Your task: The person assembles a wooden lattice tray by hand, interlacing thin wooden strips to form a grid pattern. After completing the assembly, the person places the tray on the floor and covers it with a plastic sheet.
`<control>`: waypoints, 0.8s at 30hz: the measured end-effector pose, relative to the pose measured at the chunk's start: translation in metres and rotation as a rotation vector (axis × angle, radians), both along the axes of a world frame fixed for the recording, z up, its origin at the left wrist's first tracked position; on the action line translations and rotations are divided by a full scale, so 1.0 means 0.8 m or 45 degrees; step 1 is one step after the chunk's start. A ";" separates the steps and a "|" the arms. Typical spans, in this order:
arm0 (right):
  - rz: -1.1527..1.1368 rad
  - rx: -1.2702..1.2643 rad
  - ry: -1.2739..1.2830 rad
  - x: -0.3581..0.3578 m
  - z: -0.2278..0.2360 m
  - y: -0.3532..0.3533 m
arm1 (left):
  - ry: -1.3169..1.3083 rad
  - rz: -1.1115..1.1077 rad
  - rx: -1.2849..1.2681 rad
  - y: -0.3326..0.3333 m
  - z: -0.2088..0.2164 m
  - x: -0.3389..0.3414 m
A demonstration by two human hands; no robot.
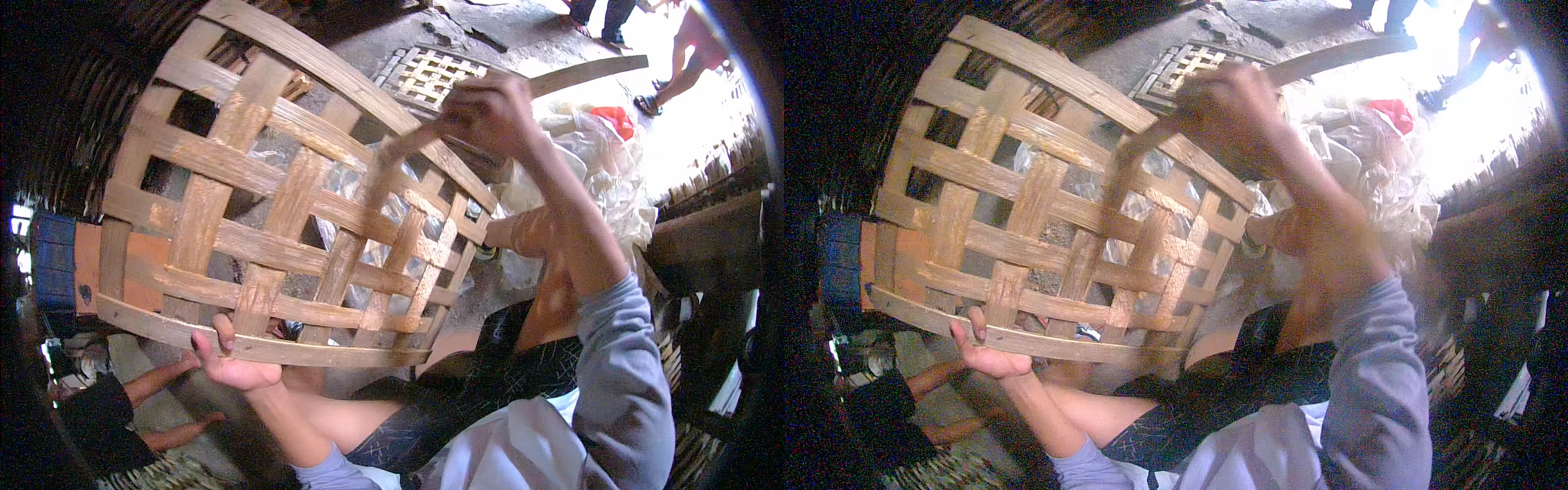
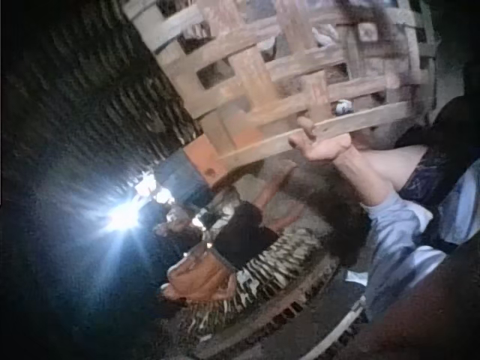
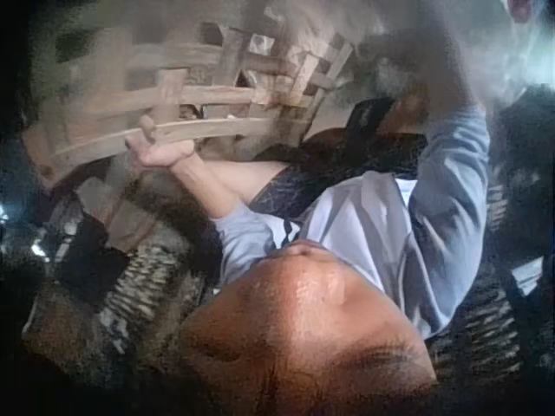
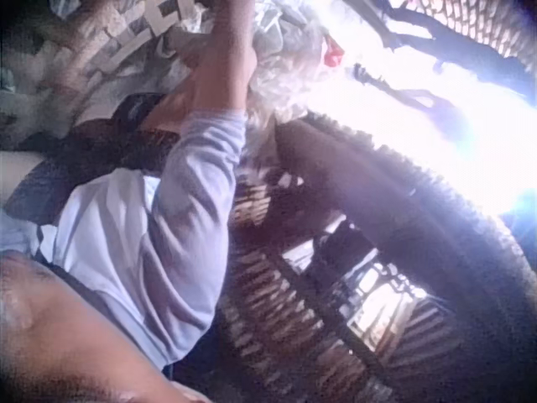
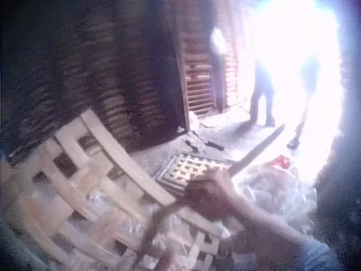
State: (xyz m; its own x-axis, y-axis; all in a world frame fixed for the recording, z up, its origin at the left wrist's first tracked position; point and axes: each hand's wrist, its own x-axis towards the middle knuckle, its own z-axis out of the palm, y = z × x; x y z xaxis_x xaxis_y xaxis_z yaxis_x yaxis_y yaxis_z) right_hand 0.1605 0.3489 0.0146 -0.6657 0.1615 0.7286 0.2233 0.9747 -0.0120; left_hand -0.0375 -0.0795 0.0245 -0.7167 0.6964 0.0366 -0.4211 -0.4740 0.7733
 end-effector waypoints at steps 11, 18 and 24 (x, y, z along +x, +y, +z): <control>-0.168 -0.855 -0.061 0.043 -0.004 -0.042 | -0.054 0.170 0.315 -0.029 -0.032 -0.017; -0.173 -0.856 -0.158 0.031 -0.021 -0.041 | 0.016 0.204 0.394 -0.024 -0.041 -0.019; -0.178 -0.848 -0.048 0.019 -0.044 -0.040 | -0.016 0.228 0.406 -0.007 -0.045 -0.007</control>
